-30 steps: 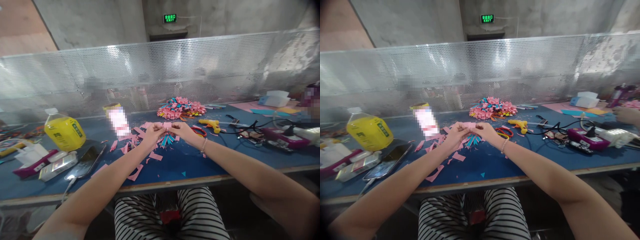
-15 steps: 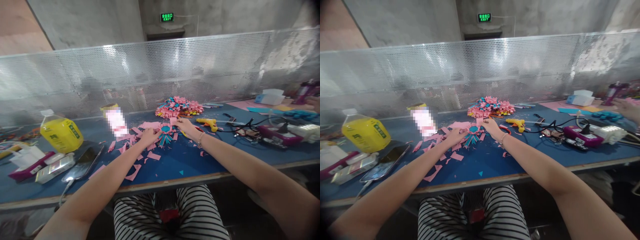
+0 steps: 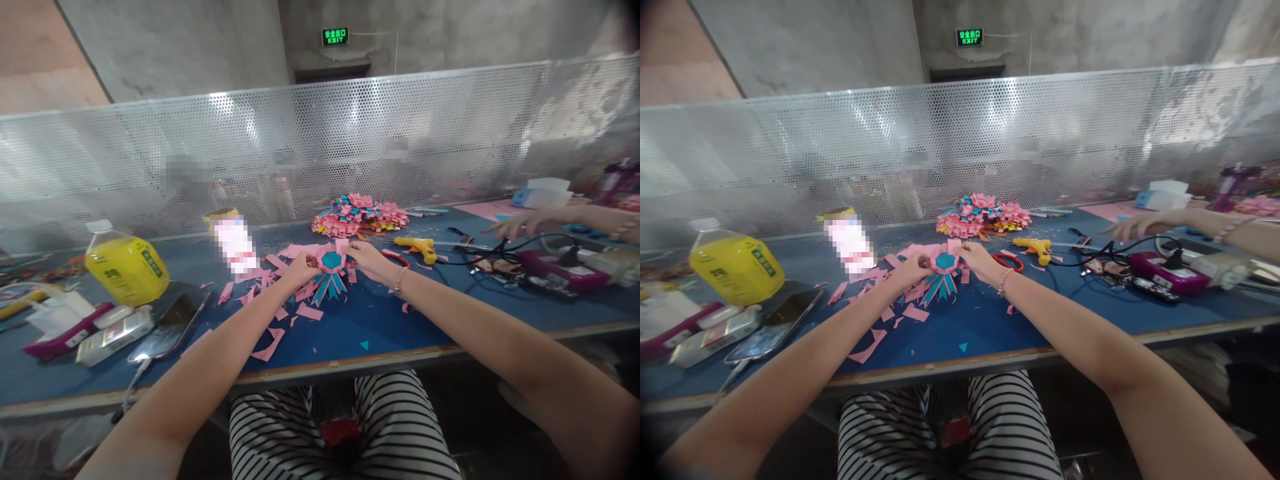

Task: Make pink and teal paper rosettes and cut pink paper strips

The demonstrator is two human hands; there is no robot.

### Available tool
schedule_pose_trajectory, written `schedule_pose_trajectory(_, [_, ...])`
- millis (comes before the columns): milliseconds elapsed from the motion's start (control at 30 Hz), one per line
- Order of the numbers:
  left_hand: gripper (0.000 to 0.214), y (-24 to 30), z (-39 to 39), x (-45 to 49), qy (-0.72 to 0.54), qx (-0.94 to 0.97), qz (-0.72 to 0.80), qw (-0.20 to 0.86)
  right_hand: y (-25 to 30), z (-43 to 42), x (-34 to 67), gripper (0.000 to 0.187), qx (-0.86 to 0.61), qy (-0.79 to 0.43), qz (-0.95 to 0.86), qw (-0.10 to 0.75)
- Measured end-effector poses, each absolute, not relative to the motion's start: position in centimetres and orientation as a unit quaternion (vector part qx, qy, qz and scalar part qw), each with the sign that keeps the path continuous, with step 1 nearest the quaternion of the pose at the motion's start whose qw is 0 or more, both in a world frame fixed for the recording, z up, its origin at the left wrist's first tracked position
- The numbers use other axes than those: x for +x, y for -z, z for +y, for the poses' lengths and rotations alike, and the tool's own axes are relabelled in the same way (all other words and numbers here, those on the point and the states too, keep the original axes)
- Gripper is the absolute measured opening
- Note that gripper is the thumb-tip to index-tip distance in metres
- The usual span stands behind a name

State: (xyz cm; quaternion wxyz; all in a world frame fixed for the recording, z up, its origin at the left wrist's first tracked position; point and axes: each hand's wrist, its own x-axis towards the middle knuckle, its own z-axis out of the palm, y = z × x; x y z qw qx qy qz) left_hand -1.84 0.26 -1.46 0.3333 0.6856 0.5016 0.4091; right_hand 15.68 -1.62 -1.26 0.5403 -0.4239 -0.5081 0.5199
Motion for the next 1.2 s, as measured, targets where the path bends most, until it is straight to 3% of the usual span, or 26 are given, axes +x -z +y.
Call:
schedule_pose_trajectory(267, [0.020, 1.3, 0.6, -2.0, -0.475, 0.583, 0.404, 0.521, 0.1, -2.7, 15.8, 0.007, -0.375, -0.537, -0.505, 0.563])
schedule_pose_trajectory(467, [0.038, 0.3, -0.6, -2.2, -0.540, 0.540, 0.422, 0.487, -0.3, -2.7, 16.3, 0.010, -0.361, -0.528, -0.512, 0.573])
schedule_pose_trajectory(633, [0.034, -0.4, -0.4, -3.0, -0.554, 0.530, 0.416, 0.488, -0.5, -2.0, 17.5, 0.008, -0.360, -0.513, -0.480, 0.614])
schedule_pose_trajectory(833, [0.031, -1.0, -0.4, -3.5, -0.568, 0.527, 0.380, 0.505, -0.1, -2.1, 17.6, 0.015, -0.379, -0.524, -0.485, 0.589])
schedule_pose_trajectory(1000, [0.031, -1.3, -0.8, -3.4, -0.555, 0.542, 0.364, 0.515, 0.1, -2.4, 17.1, 0.009, -0.388, -0.513, -0.532, 0.550])
schedule_pose_trajectory(1200, [0.031, -1.3, -0.9, -3.3, -0.549, 0.553, 0.367, 0.508, 0.2, -2.5, 16.8, 0.021, -0.390, -0.472, -0.561, 0.557])
